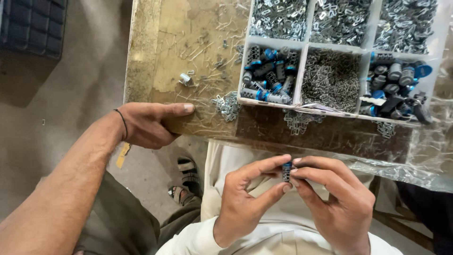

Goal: The person repeatedly picks small metal clips from a compartmentalized tray and attaches them to cylindrical blue-and-silver components. The person handles the components one at a time, placing the clips onto the cylinders and then setting the assembled units aside on the table.

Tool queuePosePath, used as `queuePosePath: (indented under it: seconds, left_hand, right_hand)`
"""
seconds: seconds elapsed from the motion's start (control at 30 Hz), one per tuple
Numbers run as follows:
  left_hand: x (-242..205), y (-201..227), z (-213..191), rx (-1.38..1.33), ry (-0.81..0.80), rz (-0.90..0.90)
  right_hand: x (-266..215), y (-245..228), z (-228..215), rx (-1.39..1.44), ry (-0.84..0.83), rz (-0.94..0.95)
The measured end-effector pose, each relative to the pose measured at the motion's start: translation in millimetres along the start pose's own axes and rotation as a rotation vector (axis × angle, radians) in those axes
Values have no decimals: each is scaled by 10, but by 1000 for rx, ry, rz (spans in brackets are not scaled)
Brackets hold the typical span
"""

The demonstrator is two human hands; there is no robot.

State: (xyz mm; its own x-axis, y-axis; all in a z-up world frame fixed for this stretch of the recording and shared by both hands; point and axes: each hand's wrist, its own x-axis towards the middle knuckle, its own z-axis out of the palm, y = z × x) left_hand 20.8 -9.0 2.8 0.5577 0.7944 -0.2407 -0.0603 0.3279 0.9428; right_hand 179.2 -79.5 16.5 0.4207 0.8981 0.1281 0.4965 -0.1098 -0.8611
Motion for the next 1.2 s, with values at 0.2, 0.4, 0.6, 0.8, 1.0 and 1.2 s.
queuePosePath:
  seconds: [0.2, 0.4, 0.6, 0.8, 1.0, 1.2]
  left_hand:
    - [-18, -13, 4, 150, 21, 9]
    - [7, -36, 52, 56, 1, -21]
    - [16, -128, 108, 36, -30, -106]
    - [58, -141, 211, 34, -67, -100]
    - [27, -155, 215, 70, -74, -142]
    - [40, -164, 235, 87, -82, -124]
  right_hand:
    - [14, -34, 14, -95, -18, -51]
    - [-78, 0, -66, -119, 14, -54]
    - [-100, 347, -401, -435, 211, -103]
    - [92, 454, -577, -652, 319, -114]
    - [108, 440, -532, -630, 288, -86]
    - [92, 448, -546, -633, 263, -103]
